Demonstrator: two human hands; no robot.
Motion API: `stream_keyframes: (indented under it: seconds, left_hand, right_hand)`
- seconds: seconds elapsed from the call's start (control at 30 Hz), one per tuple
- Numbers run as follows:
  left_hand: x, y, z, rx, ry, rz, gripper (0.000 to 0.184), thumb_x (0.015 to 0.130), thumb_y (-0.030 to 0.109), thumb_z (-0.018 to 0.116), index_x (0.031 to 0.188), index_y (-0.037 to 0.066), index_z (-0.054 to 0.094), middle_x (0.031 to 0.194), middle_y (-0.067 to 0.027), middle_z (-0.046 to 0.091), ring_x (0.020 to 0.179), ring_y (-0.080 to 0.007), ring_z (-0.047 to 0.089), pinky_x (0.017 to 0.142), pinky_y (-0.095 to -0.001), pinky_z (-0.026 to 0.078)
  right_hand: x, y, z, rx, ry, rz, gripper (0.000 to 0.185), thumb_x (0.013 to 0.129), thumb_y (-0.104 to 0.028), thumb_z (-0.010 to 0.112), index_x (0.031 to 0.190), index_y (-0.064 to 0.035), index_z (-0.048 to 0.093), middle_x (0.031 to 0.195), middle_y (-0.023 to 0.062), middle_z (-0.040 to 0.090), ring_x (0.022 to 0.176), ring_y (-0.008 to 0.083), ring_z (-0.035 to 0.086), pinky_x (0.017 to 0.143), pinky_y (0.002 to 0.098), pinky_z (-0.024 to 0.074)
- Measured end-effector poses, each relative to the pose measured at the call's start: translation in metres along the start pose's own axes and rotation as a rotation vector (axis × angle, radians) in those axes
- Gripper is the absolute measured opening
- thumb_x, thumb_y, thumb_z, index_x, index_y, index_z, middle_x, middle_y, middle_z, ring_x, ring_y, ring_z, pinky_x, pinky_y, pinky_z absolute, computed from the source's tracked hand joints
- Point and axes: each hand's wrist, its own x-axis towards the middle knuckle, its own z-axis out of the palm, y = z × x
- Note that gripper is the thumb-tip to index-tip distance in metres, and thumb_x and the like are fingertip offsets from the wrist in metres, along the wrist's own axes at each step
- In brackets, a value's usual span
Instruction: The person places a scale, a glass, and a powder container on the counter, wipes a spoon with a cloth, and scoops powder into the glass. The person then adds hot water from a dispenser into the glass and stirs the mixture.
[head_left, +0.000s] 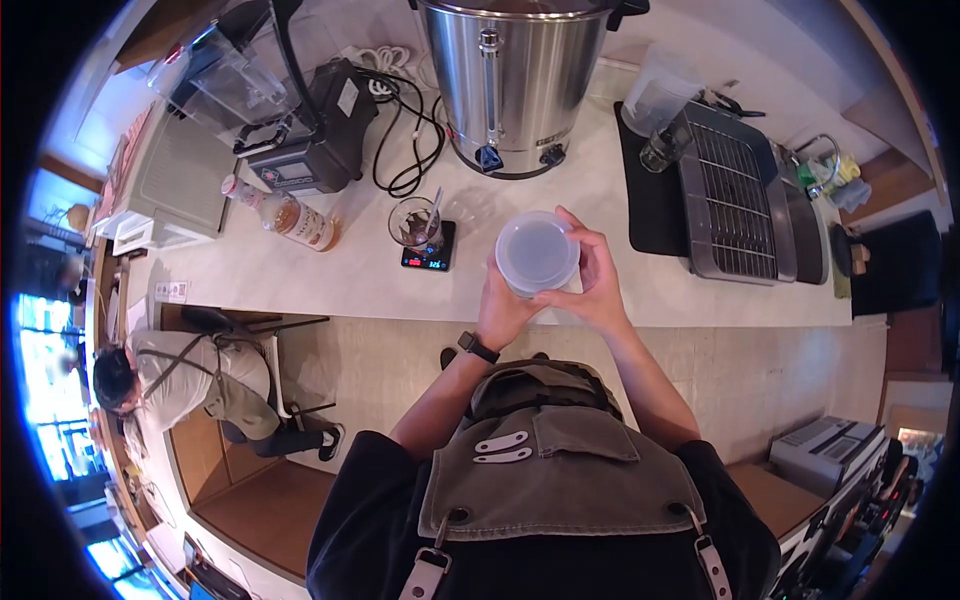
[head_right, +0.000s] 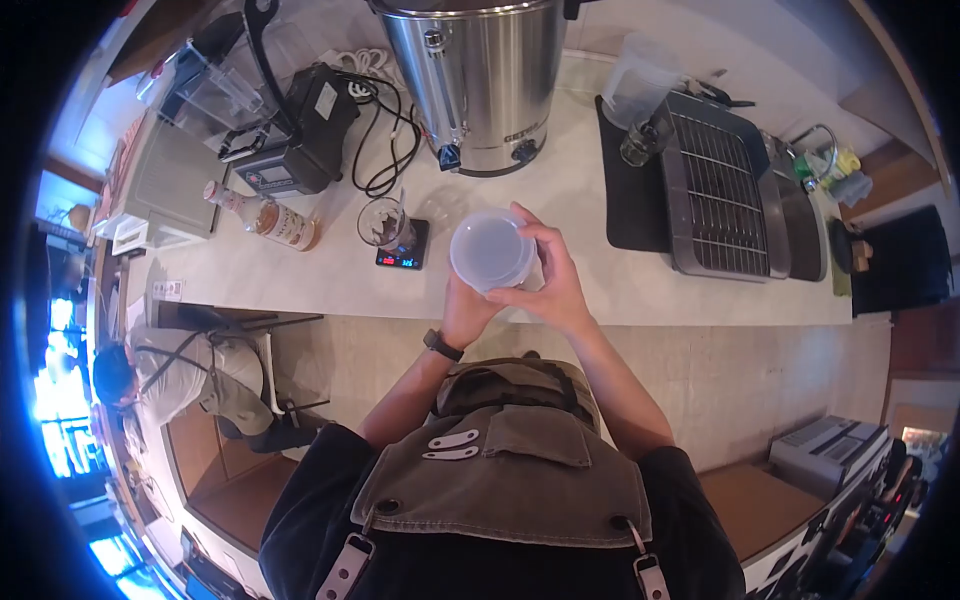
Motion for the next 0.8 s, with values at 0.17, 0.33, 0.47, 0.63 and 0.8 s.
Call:
stream_keyframes:
  seconds: [0.17,0.33,0.47,0.63,0.8]
  left_hand:
    - [-0.01,0.032,-0.047,0.216,-0.008,0.087,0.087,0.08,-0.002,0.073,0.155,-0.002,0.029,0.151,-0.023,0.046,0.145,-0.0333,0.041,0.121,-0.0442,0.03]
    - [0.028,0.096,-0.062,0.303,-0.07,0.285,0.065,0.085,0.01,0.07,0.146,0.005,0.048,0.152,-0.0165,0.048,0.145,-0.035,0.042,0.121,-0.0474,0.031]
    - [0.073,0.12,-0.034,0.644,-0.434,0.573,0.063,0.085,0.03,0.075,0.142,0.013,0.055,0.149,-0.0122,0.051,0.141,-0.0376,0.045,0.116,-0.0504,0.037]
    - [0.086,0.108,-0.029,0.75,-0.609,0.629,0.065,0.083,0.044,0.074,0.14,0.017,0.059,0.146,-0.0089,0.054,0.135,-0.0339,0.049,0.111,-0.0495,0.041]
    - [0.087,0.106,-0.041,0.767,-0.649,0.716,0.062,0.082,0.039,0.074,0.139,0.019,0.06,0.142,-0.0069,0.056,0.132,-0.0316,0.051,0.107,-0.0474,0.042]
  right_hand:
    - [-0.005,0.01,-0.004,0.031,0.035,0.039,0.086,0.067,-0.01,0.097,0.136,-0.0107,0.045,0.163,0.0237,0.031,0.151,0.0333,0.033,0.123,0.046,0.0268]
    - [-0.008,0.017,-0.005,0.032,0.035,0.087,0.093,0.067,-0.011,0.097,0.141,-0.0108,0.042,0.163,0.0207,0.031,0.153,0.0322,0.029,0.124,0.0449,0.0259]
    - [-0.02,0.034,-0.007,0.012,0.089,0.108,0.109,0.065,-0.016,0.098,0.151,-0.0077,0.032,0.161,0.0193,0.034,0.153,0.0321,0.028,0.125,0.0453,0.0244]
    - [-0.018,0.037,0.007,-0.089,0.114,0.216,0.124,0.063,-0.024,0.099,0.157,-0.0043,0.02,0.157,0.0193,0.037,0.148,0.0312,0.037,0.12,0.045,0.0335]
    - [-0.013,0.062,0.008,0.037,-0.02,0.289,0.116,0.064,-0.028,0.094,0.155,-0.0024,0.027,0.153,0.0182,0.042,0.142,0.0312,0.045,0.115,0.0445,0.0404]
